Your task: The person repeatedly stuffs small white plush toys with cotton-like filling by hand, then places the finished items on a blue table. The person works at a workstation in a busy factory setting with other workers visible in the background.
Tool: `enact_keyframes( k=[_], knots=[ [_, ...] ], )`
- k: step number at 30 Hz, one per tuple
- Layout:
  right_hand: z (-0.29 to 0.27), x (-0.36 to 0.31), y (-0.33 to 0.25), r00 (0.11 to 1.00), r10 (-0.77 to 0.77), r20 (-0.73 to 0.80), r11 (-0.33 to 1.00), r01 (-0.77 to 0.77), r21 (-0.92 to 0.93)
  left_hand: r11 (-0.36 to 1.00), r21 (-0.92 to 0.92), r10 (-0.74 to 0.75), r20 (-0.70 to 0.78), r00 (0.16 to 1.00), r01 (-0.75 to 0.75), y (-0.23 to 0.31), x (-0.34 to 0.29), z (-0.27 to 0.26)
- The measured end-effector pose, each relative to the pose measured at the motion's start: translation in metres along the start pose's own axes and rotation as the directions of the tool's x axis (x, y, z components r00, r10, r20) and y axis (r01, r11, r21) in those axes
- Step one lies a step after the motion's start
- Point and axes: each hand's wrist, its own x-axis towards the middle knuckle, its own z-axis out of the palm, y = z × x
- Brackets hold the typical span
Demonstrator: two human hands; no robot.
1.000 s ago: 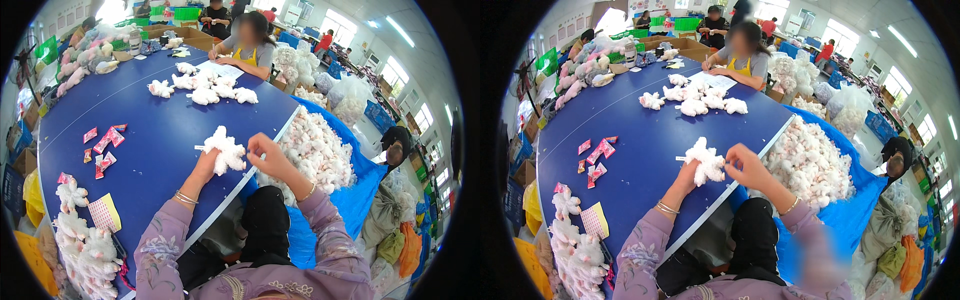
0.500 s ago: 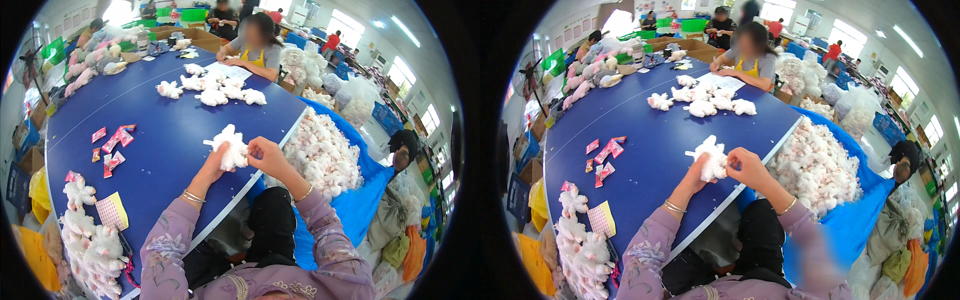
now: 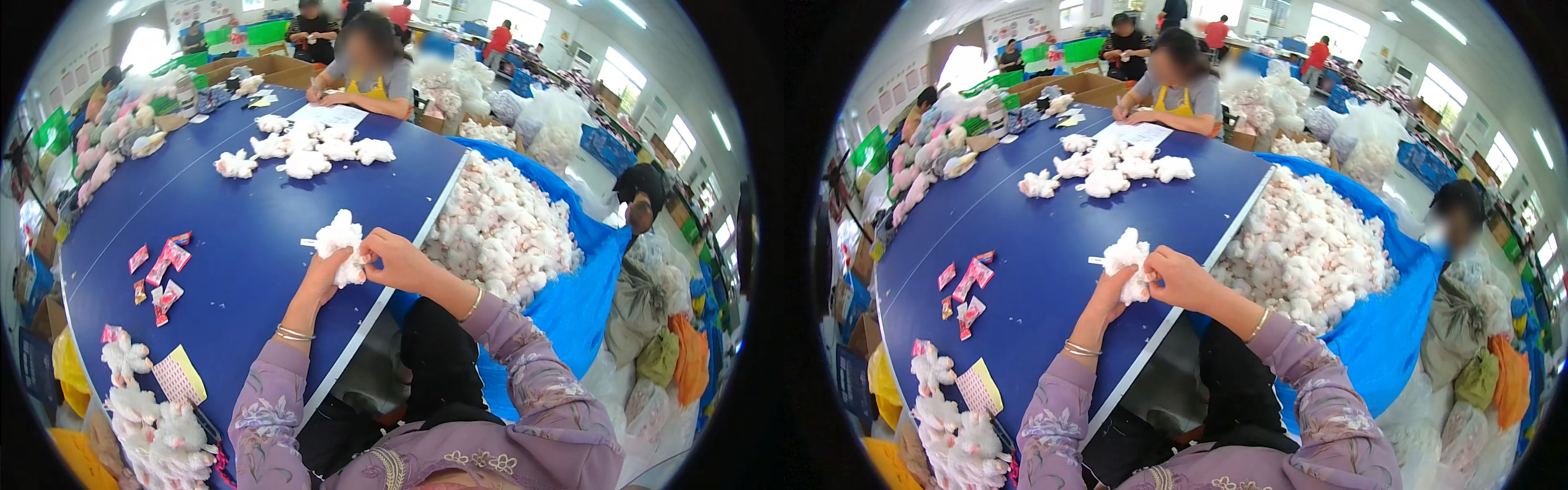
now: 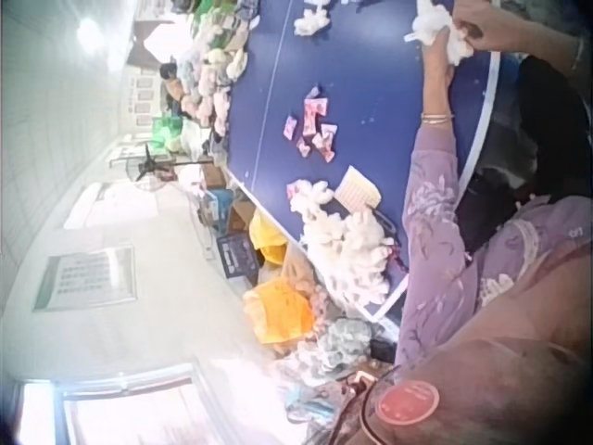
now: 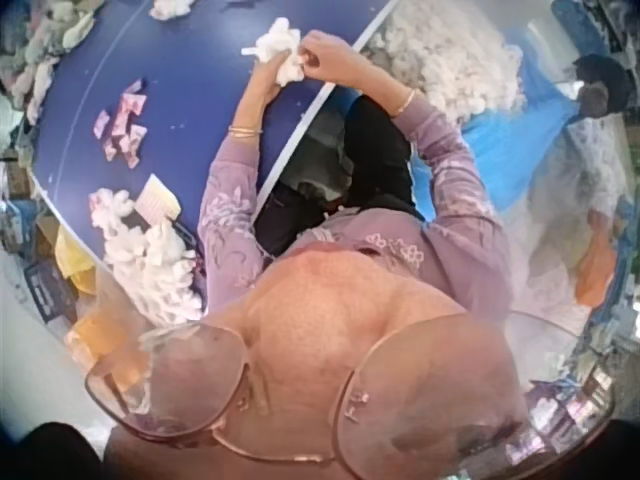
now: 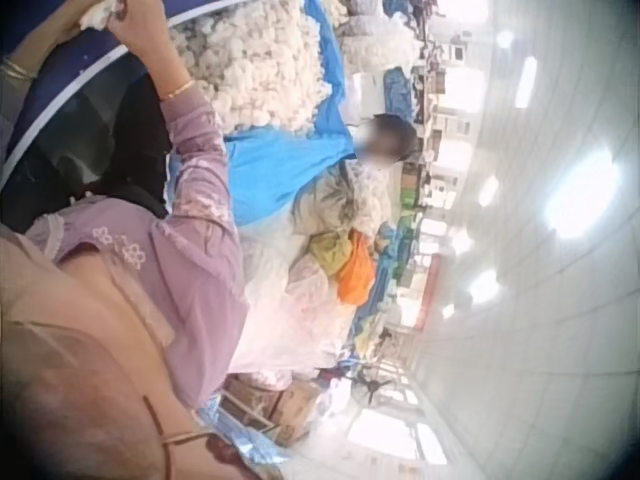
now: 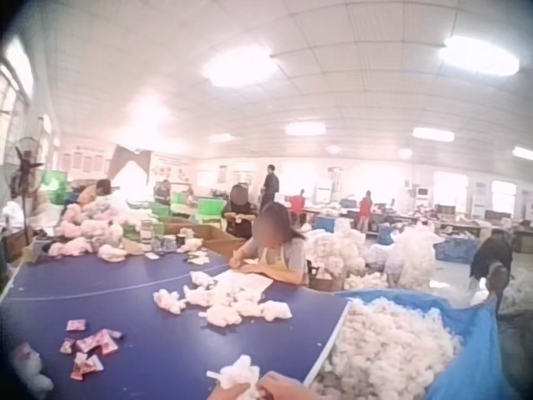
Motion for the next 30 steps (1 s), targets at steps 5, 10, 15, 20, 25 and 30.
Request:
enact_keyframes(
  k=[5,10,15,20,25,30],
  knots=[
    [0.011,-0.003,0.003,0.993,0.101,-0.065,0.989,-0.107,-0.104,0.998,0.064,0.014,0.017,1.000,-0.015,0.004,-0.005,0.008],
    [0.011,-0.004,0.012,0.924,0.333,-0.191,0.941,-0.310,0.138,0.993,0.101,0.065,-0.099,0.993,-0.055,-0.004,-0.005,0.007],
    [-0.012,-0.016,0.035,0.862,0.499,-0.084,0.864,-0.489,0.120,0.969,0.246,0.057,-0.111,0.992,-0.028,-0.007,-0.007,0.013],
    [-0.024,-0.024,0.034,0.872,0.489,0.008,0.864,-0.486,0.134,0.957,0.290,0.052,-0.088,0.995,-0.024,-0.008,-0.009,0.013],
    [-0.007,-0.024,0.021,0.900,0.403,-0.169,0.880,-0.330,0.341,0.983,0.180,0.053,-0.041,0.998,-0.045,-0.004,-0.008,0.012],
    [0.010,-0.026,0.012,0.893,0.436,-0.115,0.816,-0.339,0.468,0.985,0.135,0.118,-0.070,0.991,-0.108,-0.007,-0.005,0.008]
  ],
)
